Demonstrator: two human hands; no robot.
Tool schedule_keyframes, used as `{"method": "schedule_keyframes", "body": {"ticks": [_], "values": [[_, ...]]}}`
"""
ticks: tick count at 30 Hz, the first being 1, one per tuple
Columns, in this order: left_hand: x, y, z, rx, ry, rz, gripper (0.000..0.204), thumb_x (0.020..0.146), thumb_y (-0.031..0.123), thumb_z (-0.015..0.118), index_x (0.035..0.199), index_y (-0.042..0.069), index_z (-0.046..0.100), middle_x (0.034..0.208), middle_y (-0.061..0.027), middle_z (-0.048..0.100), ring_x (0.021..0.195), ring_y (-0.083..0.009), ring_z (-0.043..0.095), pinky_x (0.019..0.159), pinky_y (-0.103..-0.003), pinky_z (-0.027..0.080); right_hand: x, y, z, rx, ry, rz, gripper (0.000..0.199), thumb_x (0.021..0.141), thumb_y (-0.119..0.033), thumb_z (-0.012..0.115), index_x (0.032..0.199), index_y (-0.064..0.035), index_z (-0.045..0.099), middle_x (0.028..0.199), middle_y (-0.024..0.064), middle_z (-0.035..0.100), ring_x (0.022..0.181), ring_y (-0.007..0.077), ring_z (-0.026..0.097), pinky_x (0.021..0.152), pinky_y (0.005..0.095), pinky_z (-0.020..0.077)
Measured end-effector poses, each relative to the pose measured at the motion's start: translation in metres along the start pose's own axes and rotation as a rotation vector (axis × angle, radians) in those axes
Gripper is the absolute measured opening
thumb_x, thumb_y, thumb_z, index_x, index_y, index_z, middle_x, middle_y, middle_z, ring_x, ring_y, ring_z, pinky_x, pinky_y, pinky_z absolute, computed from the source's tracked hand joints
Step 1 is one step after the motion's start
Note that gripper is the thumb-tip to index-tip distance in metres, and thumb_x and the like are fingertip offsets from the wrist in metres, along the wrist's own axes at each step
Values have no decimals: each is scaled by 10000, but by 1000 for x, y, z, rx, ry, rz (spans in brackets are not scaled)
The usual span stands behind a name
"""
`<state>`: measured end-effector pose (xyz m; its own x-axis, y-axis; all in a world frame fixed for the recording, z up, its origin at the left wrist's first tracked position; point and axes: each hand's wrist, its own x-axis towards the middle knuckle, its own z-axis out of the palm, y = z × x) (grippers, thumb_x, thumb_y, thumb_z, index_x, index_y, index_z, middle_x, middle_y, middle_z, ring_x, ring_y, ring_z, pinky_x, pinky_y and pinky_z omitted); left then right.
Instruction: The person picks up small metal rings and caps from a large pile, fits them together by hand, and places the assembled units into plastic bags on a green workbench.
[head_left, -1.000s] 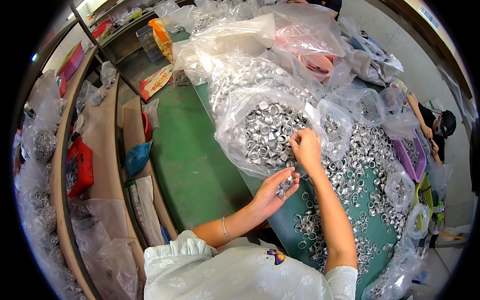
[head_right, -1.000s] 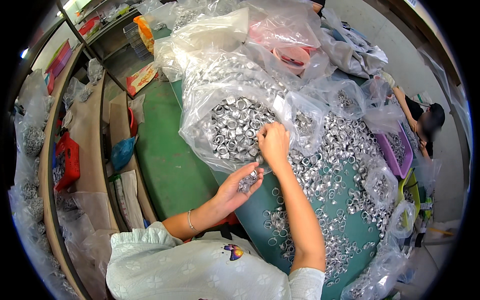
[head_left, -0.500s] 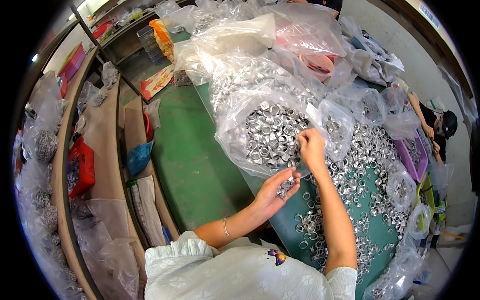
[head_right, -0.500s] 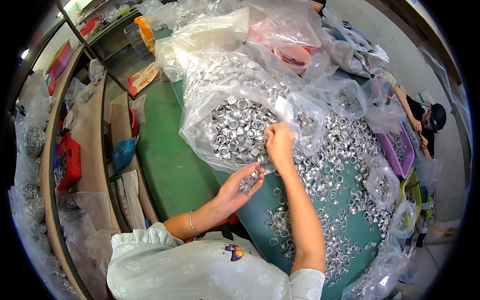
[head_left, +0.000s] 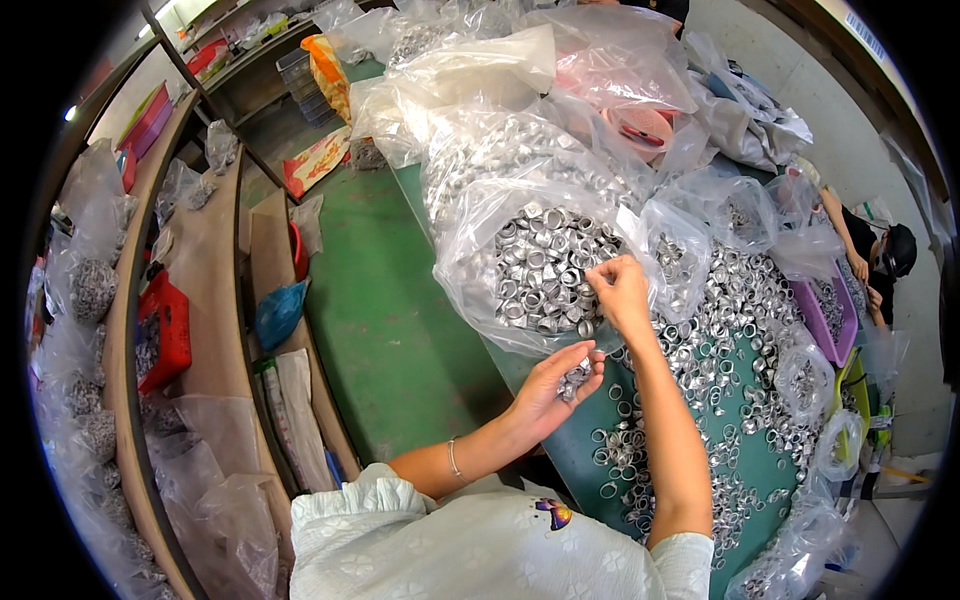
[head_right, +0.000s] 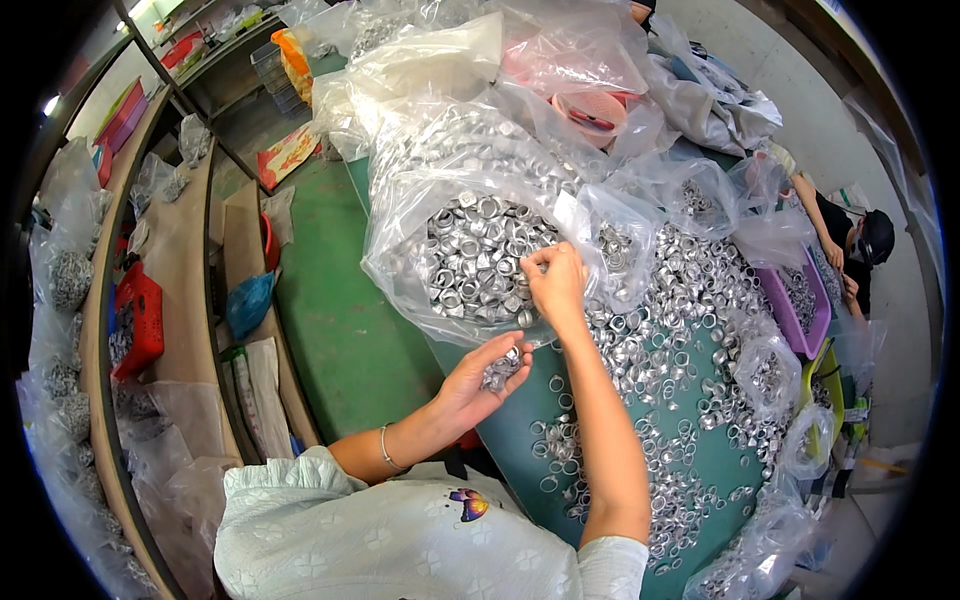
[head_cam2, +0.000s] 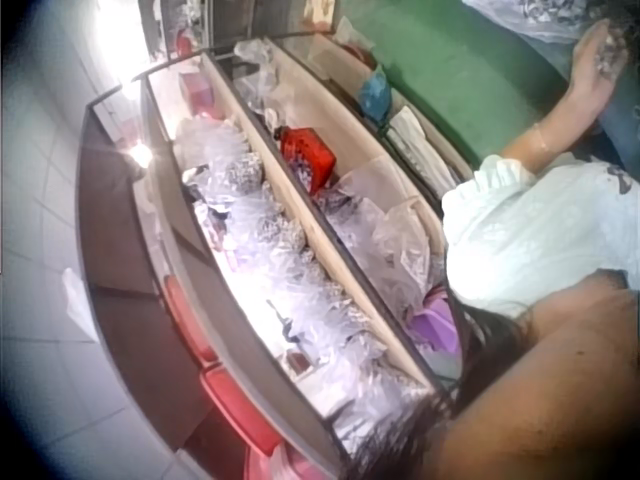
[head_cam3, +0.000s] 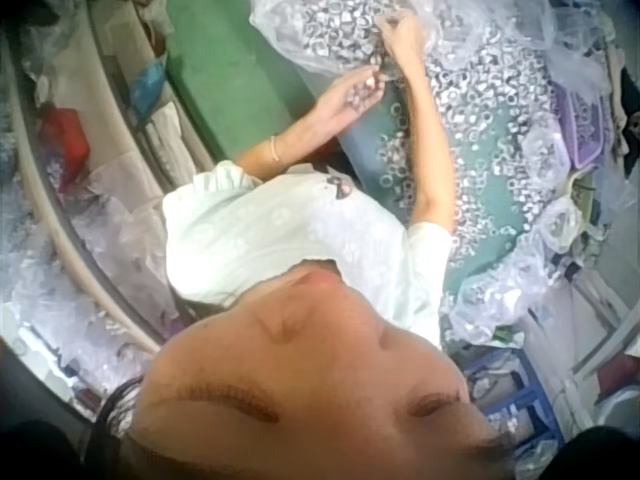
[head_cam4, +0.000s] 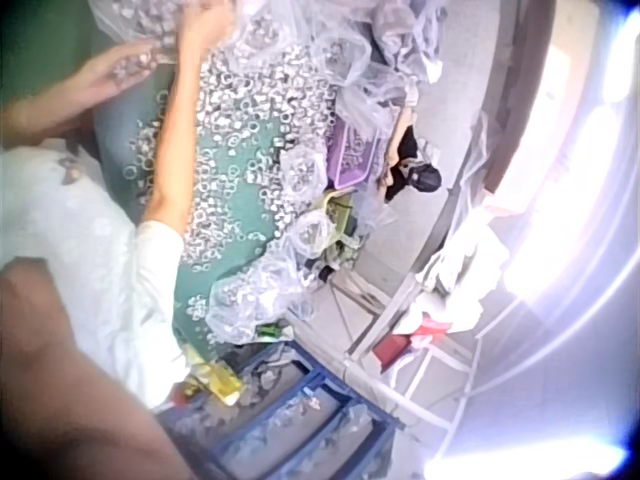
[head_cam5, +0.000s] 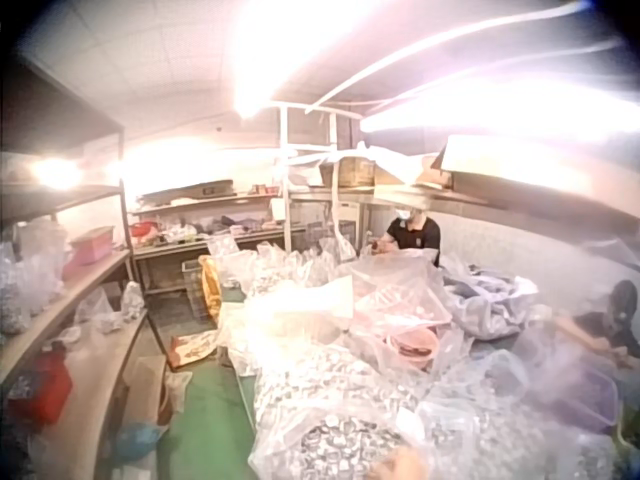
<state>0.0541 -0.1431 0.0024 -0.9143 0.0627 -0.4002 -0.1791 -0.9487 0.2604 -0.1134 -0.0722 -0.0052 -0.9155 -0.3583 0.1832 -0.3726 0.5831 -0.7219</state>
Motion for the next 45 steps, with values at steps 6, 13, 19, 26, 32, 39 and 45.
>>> {"method": "schedule_keyframes", "body": {"ticks": [6, 13, 19, 26, 32, 39, 45], "values": [[-3, 6, 7, -108, -46, 71, 303, 901, 184, 607, 1162, 40, 554, 1114, -115, 603, 1046, -219, 585, 949, -357, 484, -19, -34, -48, 593, -397, 72, 157, 800, -126, 697, 849, 22, 670, 841, 20, 566, 744, 107, 529, 695, 258, 437], [13, 6, -15, -202, -80, 52, 308, 898, 174, 605, 1182, 75, 538, 1129, -116, 599, 1052, -225, 586, 918, -359, 500, -14, -26, -42, 159, -219, -113, 165, 729, -44, 709, 890, -18, 680, 888, 82, 593, 794, 224, 577, 705, 329, 458], [13, 6, -18, -180, -110, 28, 312, 892, 147, 606, 1190, 88, 533, 1085, -105, 607, 981, -218, 608, 831, -323, 547, -18, -12, -20, -134, -18, -327, 198, 693, -65, 732, 873, -13, 666, 937, 99, 582, 901, 288, 560, 797, 382, 449], [8, 7, 7, -139, -67, 69, 305, 929, 176, 561, 1210, 64, 522, 1102, -80, 591, 1012, -187, 587, 935, -358, 479, -75, -44, -55, 94, -118, -352, 217, 675, -30, 739, 878, -7, 665, 939, 88, 613, 785, 234, 576, 731, 324, 462], [12, -9, 7, -82, -128, 81, 292, 918, 130, 572, 1191, 37, 531, 1122, -94, 593, 1021, -181, 580, 924, -364, 477, -114, -39, -65, 336, 59, -145, 239, 847, -99, 625, 1060, 9, 614, 1119, 125, 588, 1026, 234, 555, 917, 343, 419], [-1, -68, 34, 930, -161, 648, 395, 866, 41, 513, 1250, -41, 475, 1253, -146, 520, 1232, -266, 448, 1059, -356, 300, -144, -46, -44, 1103, 303, 350, 402, 1012, -245, 332, 1238, 48, 488, 1202, 158, 553, 1119, 220, 520, 992, 341, 383], [-7, -74, 47, 1165, -343, 926, 381, 877, 90, 483, 1247, -1, 495, 1366, -177, 398, 1329, -326, 321, 1096, -447, 196, -158, -23, -41, 1722, 344, 481, 394, 994, -287, 344, 1252, -32, 496, 1170, 110, 558, 1084, 241, 536, 948, 333, 425]]}}
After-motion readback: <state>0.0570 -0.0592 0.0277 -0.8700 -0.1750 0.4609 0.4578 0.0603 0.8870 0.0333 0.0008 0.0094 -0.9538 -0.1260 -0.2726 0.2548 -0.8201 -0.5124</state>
